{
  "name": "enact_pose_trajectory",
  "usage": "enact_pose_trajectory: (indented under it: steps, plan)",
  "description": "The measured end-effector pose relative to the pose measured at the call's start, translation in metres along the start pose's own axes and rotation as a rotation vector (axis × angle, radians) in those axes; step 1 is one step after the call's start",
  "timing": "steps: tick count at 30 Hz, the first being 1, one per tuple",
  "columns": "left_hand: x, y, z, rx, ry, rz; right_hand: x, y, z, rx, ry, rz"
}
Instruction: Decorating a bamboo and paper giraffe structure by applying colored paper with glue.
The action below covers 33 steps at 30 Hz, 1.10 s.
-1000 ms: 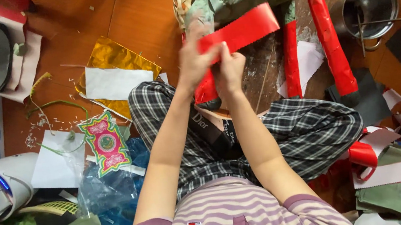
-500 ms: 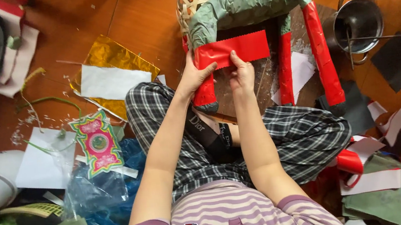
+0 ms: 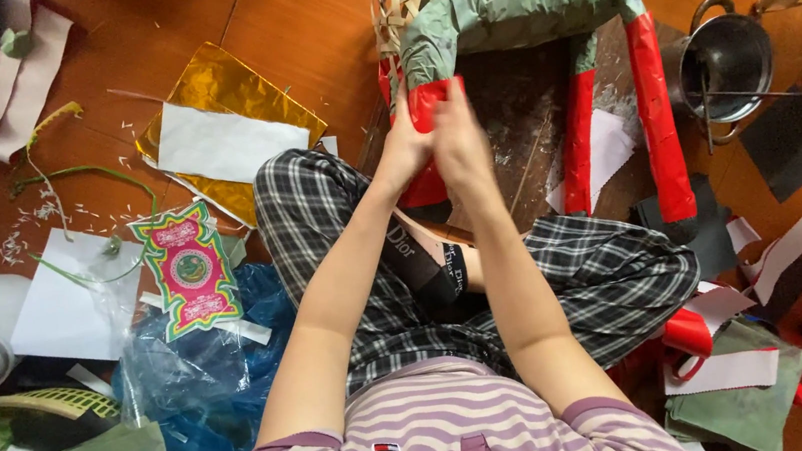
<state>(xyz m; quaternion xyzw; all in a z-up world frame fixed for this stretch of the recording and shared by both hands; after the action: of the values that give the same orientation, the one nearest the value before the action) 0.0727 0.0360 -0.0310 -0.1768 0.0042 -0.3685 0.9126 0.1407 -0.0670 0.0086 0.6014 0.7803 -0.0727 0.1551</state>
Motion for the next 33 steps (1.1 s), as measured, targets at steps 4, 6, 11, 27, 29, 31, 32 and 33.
enact_pose_trajectory:
  steps: [4, 6, 11, 27, 29, 31, 32, 33]
  plan:
    - [0.001, -0.004, 0.015, -0.034, -0.025, -0.050, 0.040, 0.045, 0.021, 0.094, -0.080, -0.091]
    - [0.000, -0.007, 0.021, -0.003, -0.065, -0.104, 0.045, 0.065, 0.047, 0.275, -0.009, -0.169]
    - [0.001, -0.010, 0.026, 0.017, -0.161, -0.165, 0.046, 0.061, 0.034, 0.847, 0.710, -0.357]
    - [-0.007, 0.053, 0.026, 0.514, 0.456, 0.530, 0.054, 0.049, 0.023, 0.933, 1.141, -0.374]
    - [0.000, 0.056, 0.028, 0.579, 0.530, 0.564, 0.060, 0.045, 0.058, 0.950, 1.062, -0.375]
    - [0.003, 0.058, 0.028, 0.646, 0.602, 0.601, 0.060, 0.036, 0.075, 0.965, 0.984, -0.377]
    - [0.003, 0.058, 0.027, 0.662, 0.585, 0.601, 0.055, 0.029, 0.076, 0.850, 0.809, -0.290]
    - [0.004, 0.059, 0.028, 0.679, 0.564, 0.602, 0.050, 0.026, 0.075, 0.730, 0.634, -0.203]
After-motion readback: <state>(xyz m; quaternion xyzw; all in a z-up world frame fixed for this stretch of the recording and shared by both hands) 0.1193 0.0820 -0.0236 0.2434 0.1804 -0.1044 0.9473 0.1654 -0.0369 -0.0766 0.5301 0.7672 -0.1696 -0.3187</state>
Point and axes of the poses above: each hand's wrist, its own y-axis towards the middle knuckle, its own x-axis out of the palm, z = x × y, the point moved 2 cm from there along y, towards the middle knuckle, and after that the axes turned 12 degrees about z, right-handed, at the moved point
